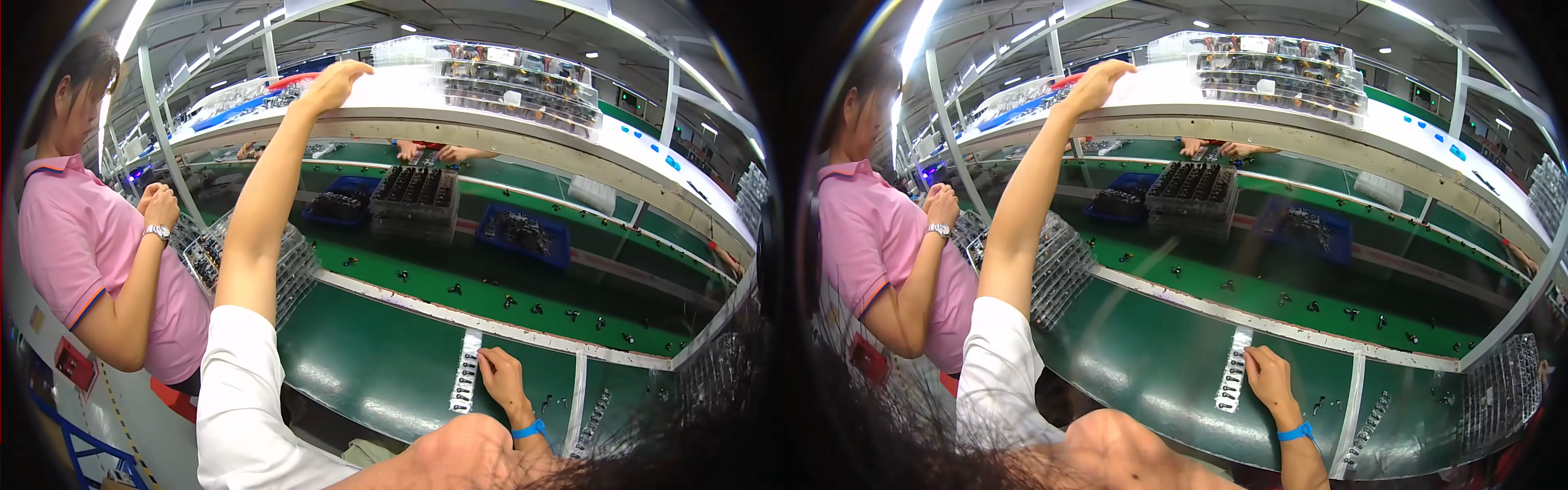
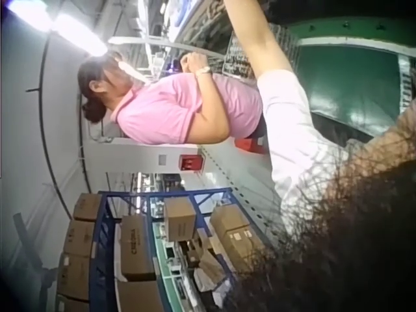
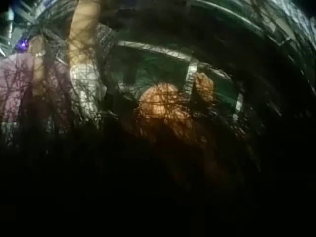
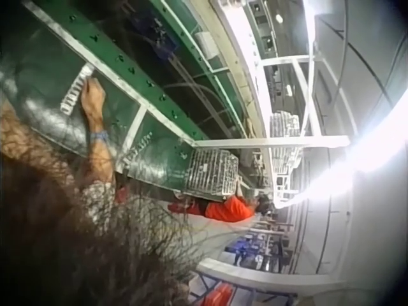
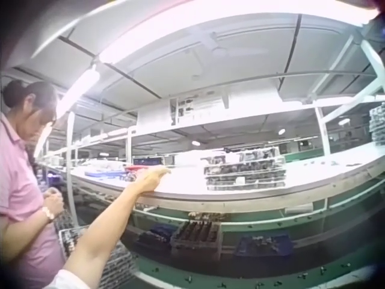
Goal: The person places small electronic components by hand into a plastic component holder strip.
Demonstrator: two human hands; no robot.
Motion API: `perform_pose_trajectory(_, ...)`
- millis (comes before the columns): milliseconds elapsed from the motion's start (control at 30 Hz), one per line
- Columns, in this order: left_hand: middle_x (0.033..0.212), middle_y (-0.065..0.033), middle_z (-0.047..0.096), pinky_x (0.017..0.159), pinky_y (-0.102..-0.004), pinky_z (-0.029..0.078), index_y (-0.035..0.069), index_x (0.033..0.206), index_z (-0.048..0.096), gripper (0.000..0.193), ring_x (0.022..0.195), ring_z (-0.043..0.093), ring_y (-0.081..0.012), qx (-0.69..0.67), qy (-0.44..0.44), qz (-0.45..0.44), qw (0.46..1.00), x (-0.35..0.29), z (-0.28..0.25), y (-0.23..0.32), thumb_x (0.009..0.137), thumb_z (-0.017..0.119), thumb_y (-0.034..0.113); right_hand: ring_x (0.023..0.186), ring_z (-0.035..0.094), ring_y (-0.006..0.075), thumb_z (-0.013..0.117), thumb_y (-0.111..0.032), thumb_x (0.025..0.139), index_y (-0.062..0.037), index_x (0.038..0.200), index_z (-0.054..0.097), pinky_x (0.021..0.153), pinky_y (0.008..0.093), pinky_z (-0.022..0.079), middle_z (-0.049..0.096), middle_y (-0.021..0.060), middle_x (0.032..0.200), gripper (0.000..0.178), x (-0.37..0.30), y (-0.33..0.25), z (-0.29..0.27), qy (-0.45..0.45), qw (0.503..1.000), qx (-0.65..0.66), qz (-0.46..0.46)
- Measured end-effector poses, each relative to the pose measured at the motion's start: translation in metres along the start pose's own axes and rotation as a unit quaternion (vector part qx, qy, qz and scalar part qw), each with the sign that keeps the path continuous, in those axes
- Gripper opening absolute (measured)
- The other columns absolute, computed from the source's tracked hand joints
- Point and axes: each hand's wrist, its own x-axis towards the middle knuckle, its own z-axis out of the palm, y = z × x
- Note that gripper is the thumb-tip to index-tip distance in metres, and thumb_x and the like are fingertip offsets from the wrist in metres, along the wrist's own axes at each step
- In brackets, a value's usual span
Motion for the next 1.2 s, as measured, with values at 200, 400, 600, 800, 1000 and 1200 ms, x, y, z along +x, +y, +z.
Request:
perform_pose_trajectory(200, 0.128, -0.0233, 0.068, 0.108, -0.0413, 0.045, -0.001, 0.122, 0.070, 0.042, 0.123, 0.062, -0.0384, -0.058, -0.029, -0.099, 0.993, -0.011, 0.017, 0.024, 0.105, 0.049, 0.032, 0.068, 0.067, 0.0325, 0.072, -0.004, 0.091, -0.0021, 0.100, 0.074, 0.060, 0.0395, 0.052, 0.070, 0.0135, 0.086, 0.009, -0.003, 0.002, -0.004, -0.009, 1.000, 0.000, 0.023)
perform_pose_trajectory(400, 0.150, -0.0233, 0.055, 0.121, -0.0415, 0.033, 0.005, 0.145, 0.058, 0.053, 0.143, 0.048, -0.0381, 0.054, 0.071, -0.021, 0.996, -0.047, 0.019, 0.023, 0.111, 0.038, 0.041, 0.063, 0.064, 0.0273, 0.071, -0.002, 0.093, 0.0017, 0.100, 0.073, 0.057, 0.0353, 0.049, 0.067, 0.0147, 0.082, 0.009, 0.004, -0.003, 0.005, -0.015, 0.999, 0.029, -0.016)
perform_pose_trajectory(600, 0.162, -0.0234, 0.039, 0.127, -0.0535, 0.019, 0.002, 0.154, 0.042, 0.064, 0.155, 0.029, -0.0418, 0.011, 0.073, -0.108, 0.991, -0.171, 0.023, 0.146, 0.101, 0.065, 0.030, 0.063, 0.065, 0.0299, 0.070, -0.002, 0.093, 0.0004, 0.099, 0.073, 0.058, 0.0371, 0.050, 0.067, 0.0148, 0.082, 0.007, 0.000, -0.006, -0.005, 0.005, 1.000, 0.009, -0.005)
perform_pose_trajectory(800, 0.121, -0.0140, 0.065, 0.102, -0.0493, 0.044, 0.004, 0.116, 0.068, 0.032, 0.117, 0.057, -0.0347, 0.235, -0.021, -0.210, 0.949, -0.325, -0.024, 0.162, 0.087, 0.073, 0.016, 0.059, 0.062, 0.0266, 0.070, -0.002, 0.094, 0.0007, 0.099, 0.073, 0.056, 0.0350, 0.048, 0.066, 0.0138, 0.081, 0.007, 0.002, -0.009, 0.006, -0.001, 0.999, 0.042, -0.022)
perform_pose_trajectory(1000, 0.107, -0.0125, 0.066, 0.089, -0.0482, 0.044, 0.007, 0.109, 0.070, 0.022, 0.105, 0.060, -0.0327, 0.311, -0.078, -0.307, 0.896, -0.373, -0.047, 0.117, 0.090, 0.072, 0.017, 0.058, 0.060, 0.0274, 0.070, -0.002, 0.093, 0.0001, 0.098, 0.073, 0.055, 0.0360, 0.046, 0.065, 0.0138, 0.079, 0.006, 0.000, -0.009, 0.004, -0.015, 0.999, 0.025, -0.035)
perform_pose_trajectory(1200, 0.092, -0.0142, 0.065, 0.084, -0.0456, 0.046, 0.005, 0.106, 0.074, 0.020, 0.094, 0.063, -0.0340, 0.249, -0.035, -0.310, 0.917, -0.373, -0.055, 0.108, 0.088, 0.067, 0.008, 0.061, 0.061, 0.0287, 0.070, -0.002, 0.094, -0.0001, 0.099, 0.073, 0.057, 0.0359, 0.047, 0.064, 0.0142, 0.078, 0.006, 0.002, -0.009, 0.004, -0.018, 0.999, 0.019, -0.048)
